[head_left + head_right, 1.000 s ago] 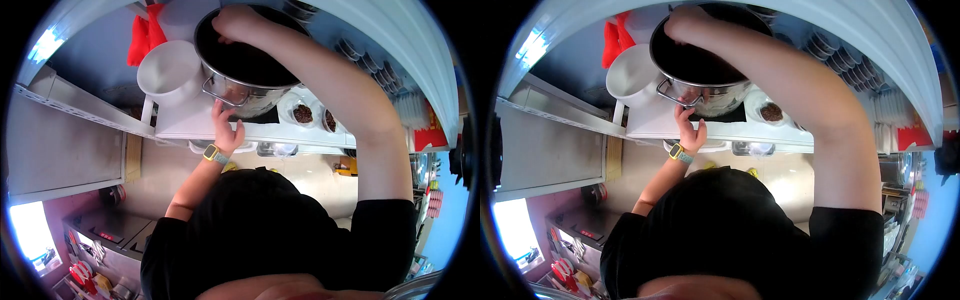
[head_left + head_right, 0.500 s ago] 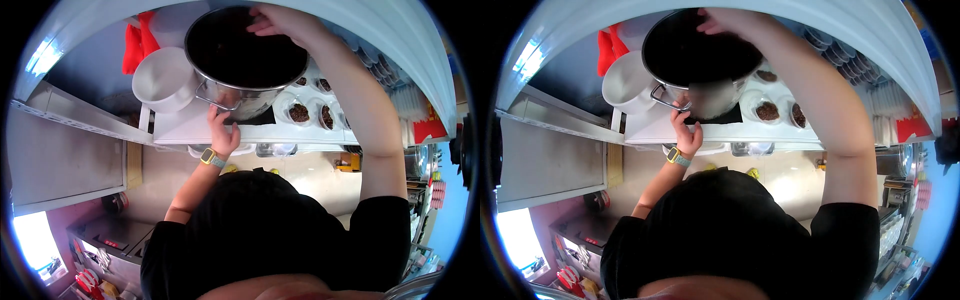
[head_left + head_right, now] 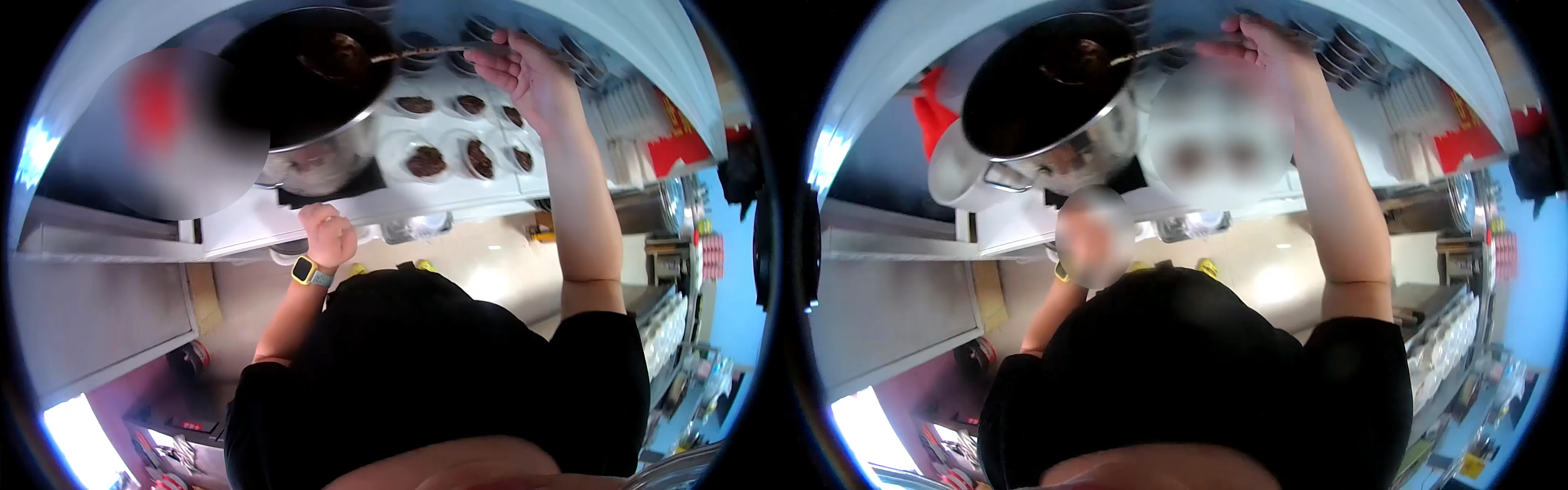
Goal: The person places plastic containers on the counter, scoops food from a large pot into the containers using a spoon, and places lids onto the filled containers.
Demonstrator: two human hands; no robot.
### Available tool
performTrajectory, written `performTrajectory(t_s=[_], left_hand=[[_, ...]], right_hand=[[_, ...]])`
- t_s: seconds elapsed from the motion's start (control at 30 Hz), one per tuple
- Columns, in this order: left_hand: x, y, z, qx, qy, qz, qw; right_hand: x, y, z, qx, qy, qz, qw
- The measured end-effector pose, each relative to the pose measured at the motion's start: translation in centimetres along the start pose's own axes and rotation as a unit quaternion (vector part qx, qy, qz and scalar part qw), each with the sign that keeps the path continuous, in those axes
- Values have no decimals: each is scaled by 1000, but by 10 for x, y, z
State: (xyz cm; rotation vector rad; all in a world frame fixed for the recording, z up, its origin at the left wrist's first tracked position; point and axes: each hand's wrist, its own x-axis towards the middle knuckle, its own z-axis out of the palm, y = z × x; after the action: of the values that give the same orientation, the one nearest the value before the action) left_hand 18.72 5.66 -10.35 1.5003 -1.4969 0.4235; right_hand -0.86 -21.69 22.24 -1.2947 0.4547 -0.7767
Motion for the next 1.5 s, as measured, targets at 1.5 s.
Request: performTrajectory(t_s=[1.5], left_hand=[[113, 266, 248, -93, -231, -87, 965]], right_hand=[[-251, 144, -286, -229, 237, -178, 927]])
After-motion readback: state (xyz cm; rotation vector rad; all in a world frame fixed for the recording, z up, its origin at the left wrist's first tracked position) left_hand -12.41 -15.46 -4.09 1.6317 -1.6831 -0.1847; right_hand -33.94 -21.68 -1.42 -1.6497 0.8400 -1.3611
